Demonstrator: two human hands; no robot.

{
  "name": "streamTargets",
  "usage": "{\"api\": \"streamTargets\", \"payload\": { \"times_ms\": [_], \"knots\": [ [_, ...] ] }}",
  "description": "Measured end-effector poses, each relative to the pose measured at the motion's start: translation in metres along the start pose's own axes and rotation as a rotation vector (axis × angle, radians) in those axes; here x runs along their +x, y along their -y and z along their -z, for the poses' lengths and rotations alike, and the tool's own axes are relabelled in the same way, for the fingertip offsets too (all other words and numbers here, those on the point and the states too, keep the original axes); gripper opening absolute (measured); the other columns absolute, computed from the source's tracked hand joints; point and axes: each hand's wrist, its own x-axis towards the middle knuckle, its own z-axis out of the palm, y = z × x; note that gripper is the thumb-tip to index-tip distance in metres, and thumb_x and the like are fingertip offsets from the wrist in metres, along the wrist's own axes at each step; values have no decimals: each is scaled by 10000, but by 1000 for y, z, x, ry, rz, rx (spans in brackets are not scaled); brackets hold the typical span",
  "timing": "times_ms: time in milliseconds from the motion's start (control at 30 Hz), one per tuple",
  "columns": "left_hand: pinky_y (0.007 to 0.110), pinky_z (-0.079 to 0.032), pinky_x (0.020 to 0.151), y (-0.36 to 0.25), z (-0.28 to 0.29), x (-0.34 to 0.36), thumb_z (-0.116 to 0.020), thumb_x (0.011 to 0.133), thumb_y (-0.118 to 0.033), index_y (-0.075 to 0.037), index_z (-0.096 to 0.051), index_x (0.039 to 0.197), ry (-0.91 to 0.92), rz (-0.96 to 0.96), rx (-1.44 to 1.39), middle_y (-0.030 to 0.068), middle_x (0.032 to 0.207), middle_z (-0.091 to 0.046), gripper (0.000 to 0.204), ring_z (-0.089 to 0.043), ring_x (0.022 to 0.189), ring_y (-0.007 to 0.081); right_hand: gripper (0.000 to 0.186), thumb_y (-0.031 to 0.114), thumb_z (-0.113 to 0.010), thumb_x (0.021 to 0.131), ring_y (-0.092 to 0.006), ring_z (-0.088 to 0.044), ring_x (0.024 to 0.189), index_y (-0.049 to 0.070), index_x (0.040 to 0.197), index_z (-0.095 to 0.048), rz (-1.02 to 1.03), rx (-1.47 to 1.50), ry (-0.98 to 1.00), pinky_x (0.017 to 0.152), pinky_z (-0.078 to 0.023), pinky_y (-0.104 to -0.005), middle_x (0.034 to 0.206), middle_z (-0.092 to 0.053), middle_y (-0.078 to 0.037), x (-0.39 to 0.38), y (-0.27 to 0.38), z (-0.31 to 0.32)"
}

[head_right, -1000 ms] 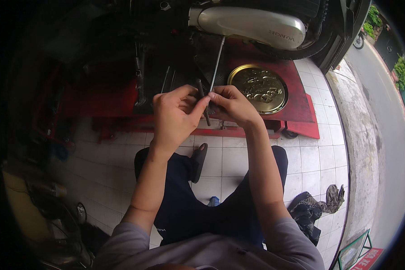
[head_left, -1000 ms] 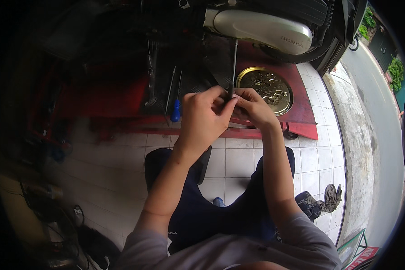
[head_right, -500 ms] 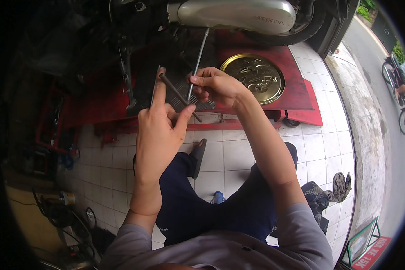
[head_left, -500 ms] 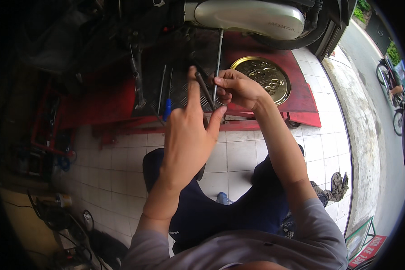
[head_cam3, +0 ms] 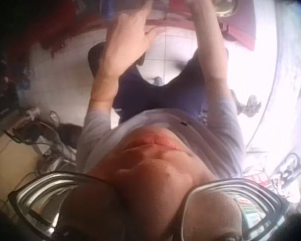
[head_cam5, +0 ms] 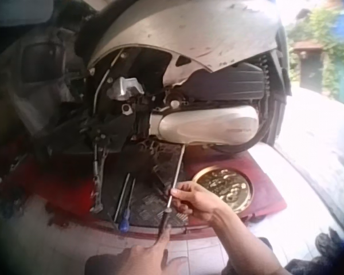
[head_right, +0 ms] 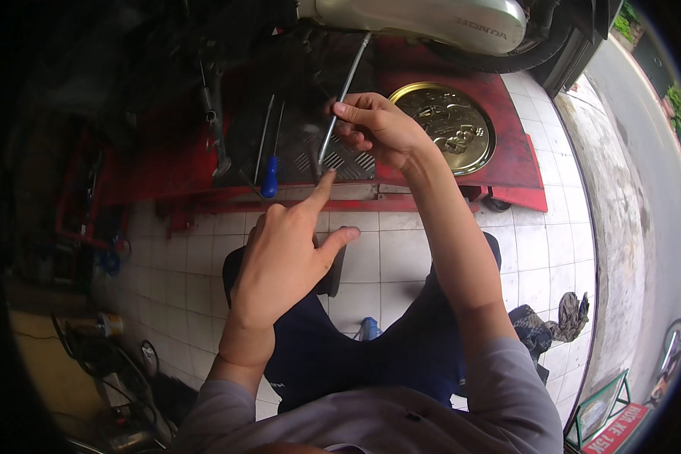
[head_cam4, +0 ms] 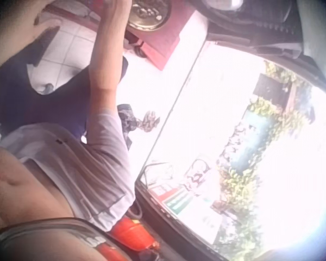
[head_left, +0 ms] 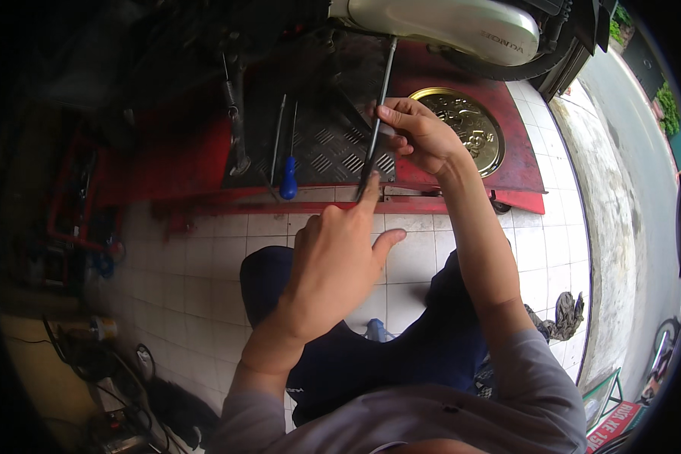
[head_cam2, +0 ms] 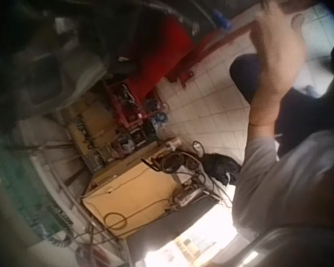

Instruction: The person uses a T-handle wrench to loosen and remove a bolt from the motorcycle engine, then uses a screwdriver to adjust a component inside the engine. The person is sitting on a low stool while working.

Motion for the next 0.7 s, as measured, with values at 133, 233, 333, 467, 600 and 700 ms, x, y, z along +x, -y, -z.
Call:
{"api": "streamTargets", "payload": {
  "times_ms": [133,233,333,467,600,700],
  "knots": [
    [430,-466,582,-8,6,5,-702,814,-288,-56,-457,1357,-226,84,-149,222,540,-506,639,-562,520,396,190,207,-606,925,-23,-374,497,19,945,-595,0,33,-42,419,-279,-156,653,-493,29,2,-2,0],
    [433,-464,580,-12,9,3,-702,814,-292,-24,-459,1345,-48,-30,-103,211,528,-518,643,-573,512,382,183,198,-600,928,-24,-375,501,16,952,-592,19,63,-20,421,-280,-157,656,-495,26,5,-3,3],
    [426,-475,584,-4,3,0,-696,822,-295,44,-427,1338,46,22,47,189,514,-545,674,-595,504,357,188,197,-599,928,-26,-384,528,14,970,-585,33,56,-24,435,-283,-161,666,-488,27,6,-2,4],
    [432,-497,562,-8,6,2,-656,860,-291,61,-447,1299,-87,182,37,193,583,-591,600,-623,569,382,192,204,-598,929,-28,-390,544,20,980,-582,38,78,-49,444,-282,-165,671,-477,31,7,-4,3],
    [295,-450,468,-9,3,14,-667,856,-147,79,-482,1275,-430,29,-190,164,548,-581,511,-594,437,203,191,210,-597,930,-29,-397,540,27,983,-581,65,143,-43,438,-280,-165,663,-473,34,4,-1,5],
    [248,-412,450,1,-10,27,-648,862,-85,-6,-515,1300,-558,-149,-245,112,566,-583,465,-500,419,98,184,211,-603,927,-28,-408,517,29,948,-589,53,166,-36,423,-280,-160,646,-488,32,-1,4,4]
  ]
}}
